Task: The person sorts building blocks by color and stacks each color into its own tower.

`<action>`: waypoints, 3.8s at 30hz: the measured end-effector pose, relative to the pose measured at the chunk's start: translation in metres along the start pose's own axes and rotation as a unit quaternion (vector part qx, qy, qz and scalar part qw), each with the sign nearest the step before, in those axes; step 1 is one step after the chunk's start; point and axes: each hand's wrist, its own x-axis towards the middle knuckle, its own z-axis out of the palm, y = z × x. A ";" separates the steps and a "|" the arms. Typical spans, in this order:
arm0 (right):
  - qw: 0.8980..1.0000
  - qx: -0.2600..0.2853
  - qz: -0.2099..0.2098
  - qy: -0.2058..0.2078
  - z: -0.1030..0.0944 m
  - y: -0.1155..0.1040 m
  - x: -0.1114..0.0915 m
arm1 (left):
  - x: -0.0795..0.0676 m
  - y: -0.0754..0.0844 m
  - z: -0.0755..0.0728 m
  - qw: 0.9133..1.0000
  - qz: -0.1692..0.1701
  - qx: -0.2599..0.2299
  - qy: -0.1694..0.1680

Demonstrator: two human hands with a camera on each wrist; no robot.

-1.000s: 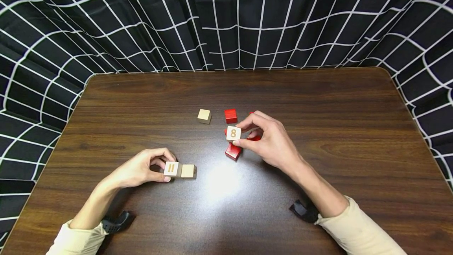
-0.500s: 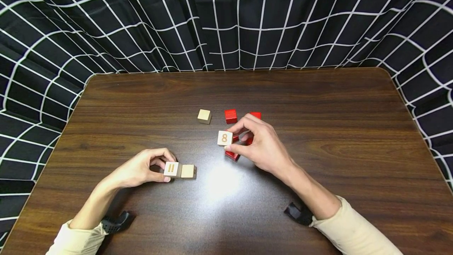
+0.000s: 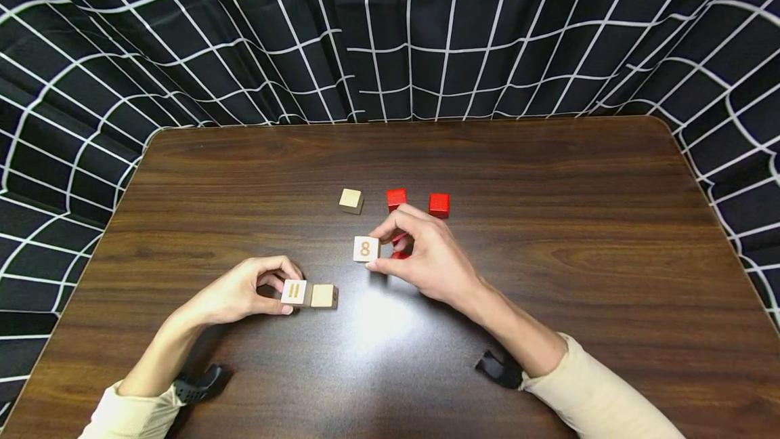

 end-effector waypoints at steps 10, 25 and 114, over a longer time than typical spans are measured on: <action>0.999 -0.031 0.019 -0.016 0.012 -0.007 0.000 | 0.000 -0.001 0.001 1.000 0.000 0.000 0.000; 0.999 -0.009 0.025 -0.044 0.032 -0.011 0.001 | 0.001 0.000 0.001 1.000 -0.002 -0.003 0.003; 0.986 -0.100 0.028 -0.130 0.071 -0.022 0.004 | 0.000 0.000 0.000 1.000 -0.005 -0.004 0.003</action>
